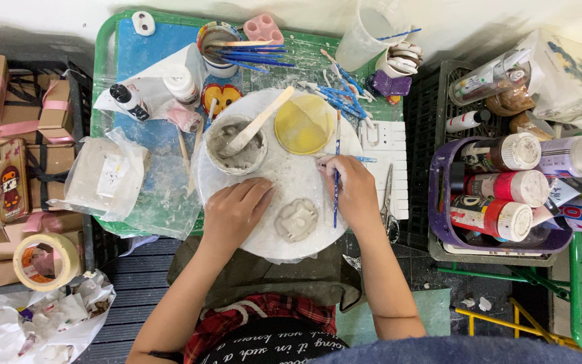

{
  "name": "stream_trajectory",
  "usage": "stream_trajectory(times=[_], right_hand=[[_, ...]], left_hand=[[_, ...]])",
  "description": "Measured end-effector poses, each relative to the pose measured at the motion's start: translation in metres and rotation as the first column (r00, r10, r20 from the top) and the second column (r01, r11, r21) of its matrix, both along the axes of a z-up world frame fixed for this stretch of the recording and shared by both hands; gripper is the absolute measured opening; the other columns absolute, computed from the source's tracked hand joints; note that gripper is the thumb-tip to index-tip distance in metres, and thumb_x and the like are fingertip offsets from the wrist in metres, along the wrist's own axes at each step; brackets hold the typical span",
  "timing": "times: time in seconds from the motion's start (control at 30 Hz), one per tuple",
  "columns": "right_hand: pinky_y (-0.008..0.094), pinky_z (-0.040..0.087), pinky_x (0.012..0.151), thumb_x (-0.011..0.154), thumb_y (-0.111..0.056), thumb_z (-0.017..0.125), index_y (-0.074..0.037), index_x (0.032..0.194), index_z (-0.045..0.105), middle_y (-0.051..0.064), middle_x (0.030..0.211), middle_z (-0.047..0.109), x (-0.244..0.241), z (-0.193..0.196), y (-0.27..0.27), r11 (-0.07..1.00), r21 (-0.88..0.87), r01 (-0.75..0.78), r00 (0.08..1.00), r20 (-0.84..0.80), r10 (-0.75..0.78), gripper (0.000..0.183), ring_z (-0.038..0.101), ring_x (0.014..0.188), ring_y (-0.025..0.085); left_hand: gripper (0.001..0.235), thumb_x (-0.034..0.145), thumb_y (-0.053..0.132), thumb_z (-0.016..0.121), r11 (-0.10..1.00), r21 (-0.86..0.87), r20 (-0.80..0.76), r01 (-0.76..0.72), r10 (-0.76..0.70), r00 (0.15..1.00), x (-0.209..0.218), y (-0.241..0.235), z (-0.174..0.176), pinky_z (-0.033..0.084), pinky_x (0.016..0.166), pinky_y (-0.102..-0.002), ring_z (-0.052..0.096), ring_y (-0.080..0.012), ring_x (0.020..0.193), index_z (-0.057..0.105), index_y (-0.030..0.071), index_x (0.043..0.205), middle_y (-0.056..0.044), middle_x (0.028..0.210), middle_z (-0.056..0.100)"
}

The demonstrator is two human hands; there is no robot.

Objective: The person applies glaze to a clay object using a paintbrush, dipping the brush into a container of liquid glaze and smoothing it over the surface of the piece.

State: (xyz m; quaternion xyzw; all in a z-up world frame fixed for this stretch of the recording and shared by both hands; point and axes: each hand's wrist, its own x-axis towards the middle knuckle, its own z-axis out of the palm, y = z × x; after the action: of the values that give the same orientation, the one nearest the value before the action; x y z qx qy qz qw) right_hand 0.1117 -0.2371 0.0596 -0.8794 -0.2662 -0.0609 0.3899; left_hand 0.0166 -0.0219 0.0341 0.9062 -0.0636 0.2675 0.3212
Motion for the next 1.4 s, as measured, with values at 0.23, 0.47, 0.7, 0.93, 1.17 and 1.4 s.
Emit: stream_trajectory(times=[0.23,0.47,0.7,0.93,1.17,1.4], right_hand=[[0.033,0.056,0.075,0.088,0.010,0.073,-0.003,0.091,0.046,0.016,0.094,0.069,-0.003,-0.007,0.003,0.999,0.027,0.045,0.999,-0.013,-0.044,0.030,0.072,0.089,0.028],[0.027,0.057,0.072,0.092,0.005,0.073,-0.005,0.090,0.038,0.012,0.090,0.072,-0.005,-0.019,-0.003,0.993,0.119,-0.011,0.996,-0.083,0.021,0.037,0.073,0.085,0.017],[0.025,0.054,0.070,0.091,0.003,0.076,-0.006,0.095,0.039,0.011,0.091,0.071,-0.005,-0.026,-0.005,0.989,0.147,-0.021,0.978,-0.202,0.051,0.039,0.066,0.077,0.014],[0.024,0.050,0.075,0.094,0.012,0.066,-0.005,0.095,0.039,0.010,0.091,0.063,-0.008,-0.039,-0.011,0.974,0.222,-0.040,0.990,-0.121,0.069,0.032,0.058,0.078,0.016],[0.025,0.050,0.079,0.093,0.013,0.066,-0.005,0.094,0.037,0.011,0.092,0.065,-0.007,-0.037,-0.009,0.966,0.257,-0.019,0.988,-0.144,0.057,0.035,0.058,0.081,0.016],[0.027,0.057,0.082,0.093,0.010,0.072,-0.007,0.094,0.036,0.013,0.096,0.069,0.006,-0.022,-0.003,0.962,0.273,-0.027,0.986,-0.154,0.071,0.039,0.070,0.090,0.015]], left_hand=[[0.013,0.090,0.012,0.079,1.000,-0.023,0.007,-0.002,0.002,1.000,0.001,0.005,0.000,0.056,0.068,-0.034,0.073,-0.0228,0.080,0.070,0.006,0.097,-0.006,0.099,0.076],[0.013,0.090,0.012,0.078,1.000,-0.021,0.026,-0.004,0.005,1.000,0.001,0.005,0.001,0.056,0.068,-0.034,0.074,-0.0231,0.081,0.070,0.006,0.097,-0.006,0.099,0.075],[0.013,0.090,0.013,0.078,1.000,-0.009,0.018,-0.006,0.006,1.000,0.002,0.005,0.002,0.056,0.068,-0.034,0.074,-0.0230,0.080,0.069,0.006,0.096,-0.005,0.097,0.075],[0.013,0.091,0.013,0.078,1.000,0.022,0.034,0.004,-0.005,0.999,0.004,0.008,0.000,0.056,0.068,-0.033,0.073,-0.0225,0.081,0.070,0.007,0.098,-0.005,0.099,0.075],[0.012,0.090,0.014,0.078,0.999,0.047,0.024,0.024,-0.025,0.999,0.003,0.008,0.000,0.055,0.065,-0.033,0.071,-0.0204,0.074,0.071,0.008,0.098,-0.002,0.097,0.075],[0.011,0.091,0.015,0.077,0.999,0.031,0.027,0.032,-0.033,0.999,0.002,0.008,-0.003,0.055,0.066,-0.033,0.071,-0.0197,0.075,0.071,0.008,0.097,-0.002,0.098,0.074]])
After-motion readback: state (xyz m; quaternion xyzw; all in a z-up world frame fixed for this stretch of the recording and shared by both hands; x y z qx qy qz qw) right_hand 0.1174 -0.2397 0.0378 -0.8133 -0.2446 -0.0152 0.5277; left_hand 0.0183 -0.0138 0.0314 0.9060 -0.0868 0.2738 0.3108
